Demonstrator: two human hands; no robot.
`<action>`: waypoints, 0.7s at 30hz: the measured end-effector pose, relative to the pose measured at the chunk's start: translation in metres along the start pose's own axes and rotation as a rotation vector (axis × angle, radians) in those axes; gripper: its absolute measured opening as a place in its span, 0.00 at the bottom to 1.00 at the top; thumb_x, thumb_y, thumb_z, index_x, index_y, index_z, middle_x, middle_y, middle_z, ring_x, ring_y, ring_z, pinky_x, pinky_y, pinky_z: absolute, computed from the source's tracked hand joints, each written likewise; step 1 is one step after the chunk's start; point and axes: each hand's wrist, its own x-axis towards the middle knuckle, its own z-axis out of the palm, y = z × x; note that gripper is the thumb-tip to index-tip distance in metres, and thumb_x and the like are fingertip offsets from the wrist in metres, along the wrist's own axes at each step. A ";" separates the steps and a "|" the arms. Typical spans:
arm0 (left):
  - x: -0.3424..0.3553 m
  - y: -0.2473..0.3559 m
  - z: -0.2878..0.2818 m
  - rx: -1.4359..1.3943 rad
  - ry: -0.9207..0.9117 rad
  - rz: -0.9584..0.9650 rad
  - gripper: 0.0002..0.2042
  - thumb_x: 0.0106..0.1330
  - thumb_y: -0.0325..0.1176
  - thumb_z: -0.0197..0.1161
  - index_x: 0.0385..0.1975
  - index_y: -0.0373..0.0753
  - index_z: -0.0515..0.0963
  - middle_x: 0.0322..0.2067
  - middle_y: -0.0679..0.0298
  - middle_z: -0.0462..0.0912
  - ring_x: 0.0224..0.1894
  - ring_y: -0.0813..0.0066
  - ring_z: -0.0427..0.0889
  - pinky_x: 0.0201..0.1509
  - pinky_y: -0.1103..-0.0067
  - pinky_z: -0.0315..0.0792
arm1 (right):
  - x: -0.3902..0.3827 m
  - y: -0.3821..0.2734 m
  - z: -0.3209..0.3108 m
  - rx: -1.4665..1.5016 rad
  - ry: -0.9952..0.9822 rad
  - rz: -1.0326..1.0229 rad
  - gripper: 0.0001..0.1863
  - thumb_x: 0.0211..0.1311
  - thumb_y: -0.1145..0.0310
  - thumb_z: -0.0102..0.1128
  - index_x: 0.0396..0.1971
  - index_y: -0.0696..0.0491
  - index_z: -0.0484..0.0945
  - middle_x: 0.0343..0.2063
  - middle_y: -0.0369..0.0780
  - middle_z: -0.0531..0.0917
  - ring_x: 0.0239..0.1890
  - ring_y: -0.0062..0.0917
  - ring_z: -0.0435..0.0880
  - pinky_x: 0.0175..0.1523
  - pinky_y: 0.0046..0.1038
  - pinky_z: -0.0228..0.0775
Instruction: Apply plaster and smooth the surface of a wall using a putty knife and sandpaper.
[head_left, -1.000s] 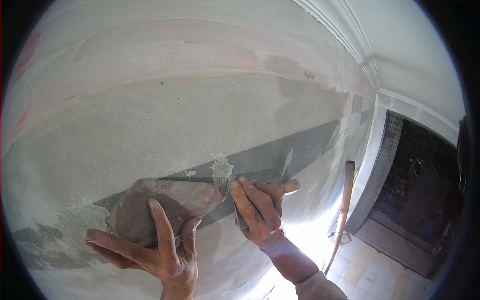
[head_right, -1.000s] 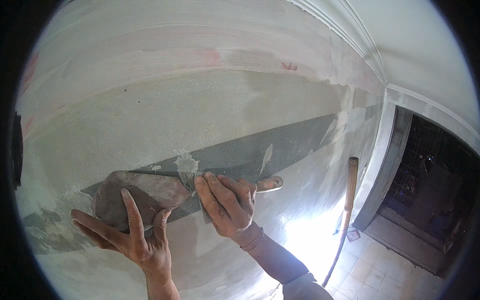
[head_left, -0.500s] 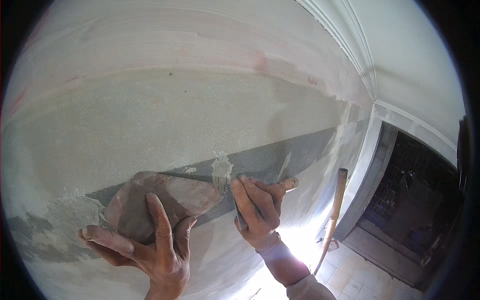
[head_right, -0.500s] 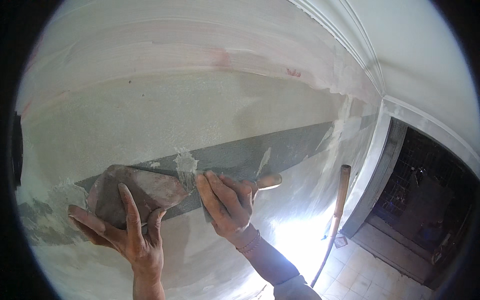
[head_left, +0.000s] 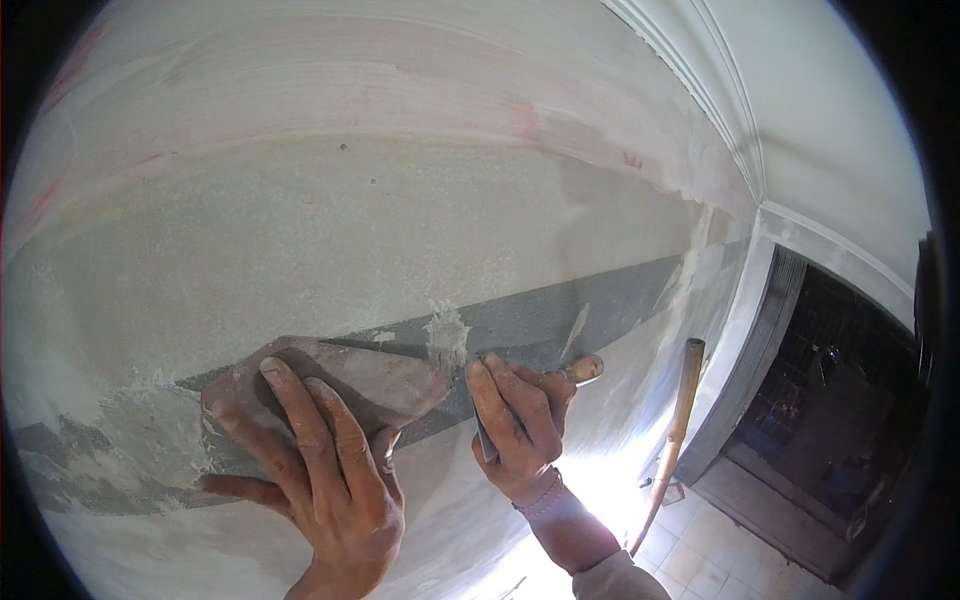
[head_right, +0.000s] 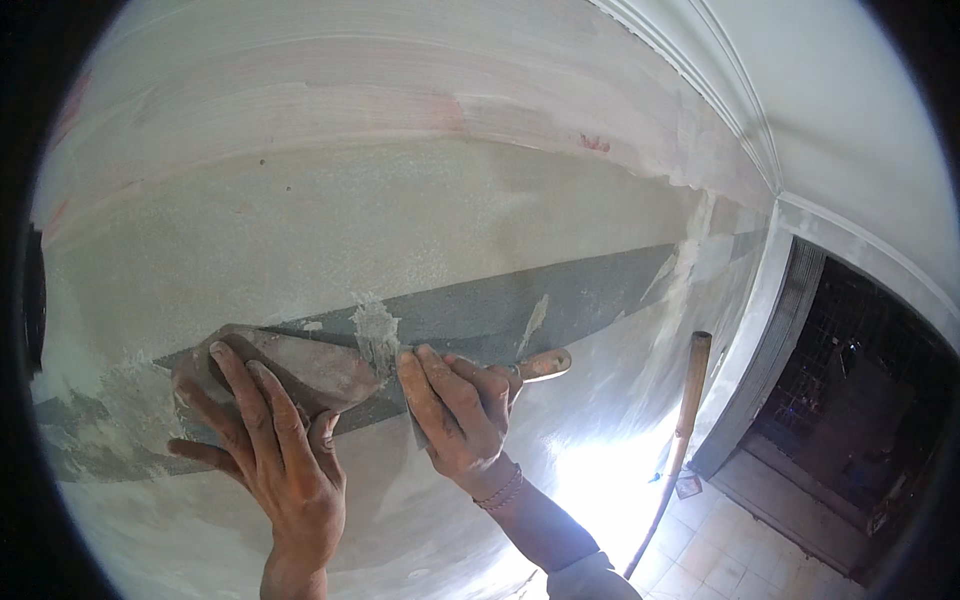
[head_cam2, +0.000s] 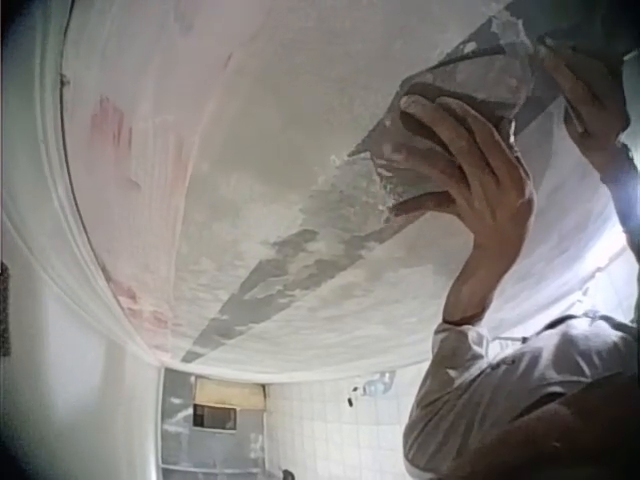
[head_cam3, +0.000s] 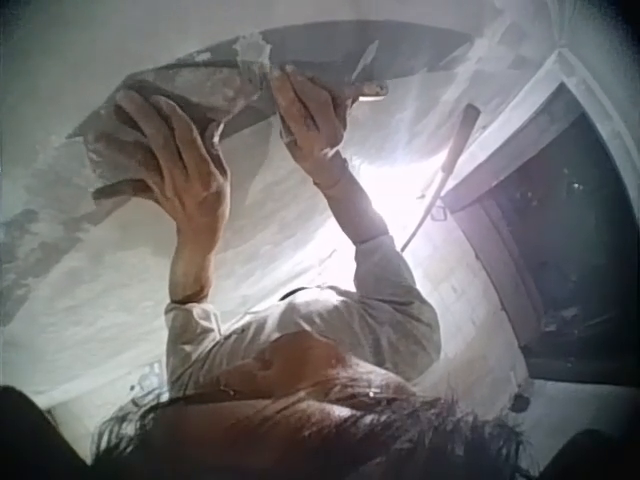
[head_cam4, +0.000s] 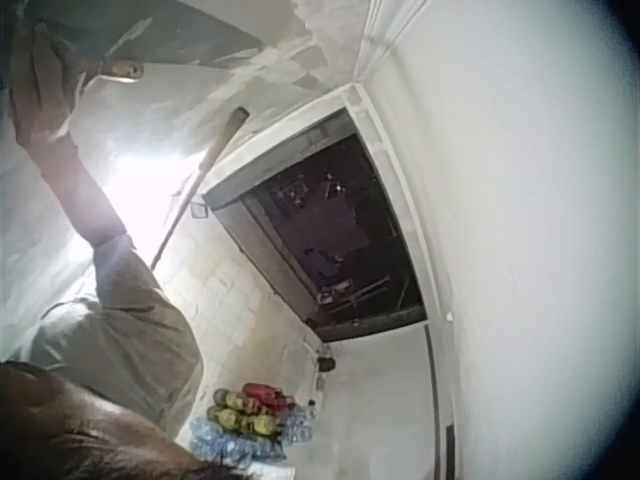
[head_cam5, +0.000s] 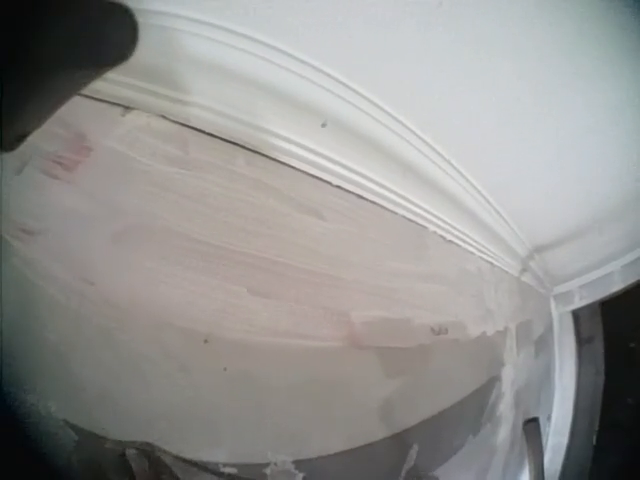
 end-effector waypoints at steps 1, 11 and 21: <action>0.001 0.001 0.001 0.001 0.000 0.003 0.29 0.64 0.51 0.41 0.51 0.29 0.64 0.56 0.36 0.57 0.61 0.31 0.44 0.53 0.37 0.16 | 0.002 -0.001 0.000 -0.001 0.001 0.003 0.23 0.35 0.78 0.53 0.40 0.53 0.78 0.37 0.38 0.77 0.36 0.29 0.72 0.43 0.30 0.61; 0.011 0.007 0.005 -0.227 0.205 -0.001 0.34 0.58 0.60 0.43 0.59 0.42 0.57 0.60 0.52 0.55 0.63 0.40 0.47 0.62 0.44 0.31 | 0.012 -0.004 0.000 -0.013 0.013 0.056 0.23 0.38 0.75 0.55 0.41 0.52 0.78 0.39 0.36 0.77 0.37 0.26 0.72 0.45 0.28 0.60; 0.008 0.006 0.002 -0.232 0.064 -0.036 0.32 0.58 0.57 0.48 0.58 0.43 0.60 0.61 0.61 0.58 0.63 0.41 0.47 0.63 0.44 0.31 | 0.004 -0.010 -0.007 -0.050 -0.076 0.100 0.19 0.43 0.71 0.58 0.41 0.52 0.78 0.39 0.34 0.77 0.36 0.24 0.72 0.46 0.29 0.58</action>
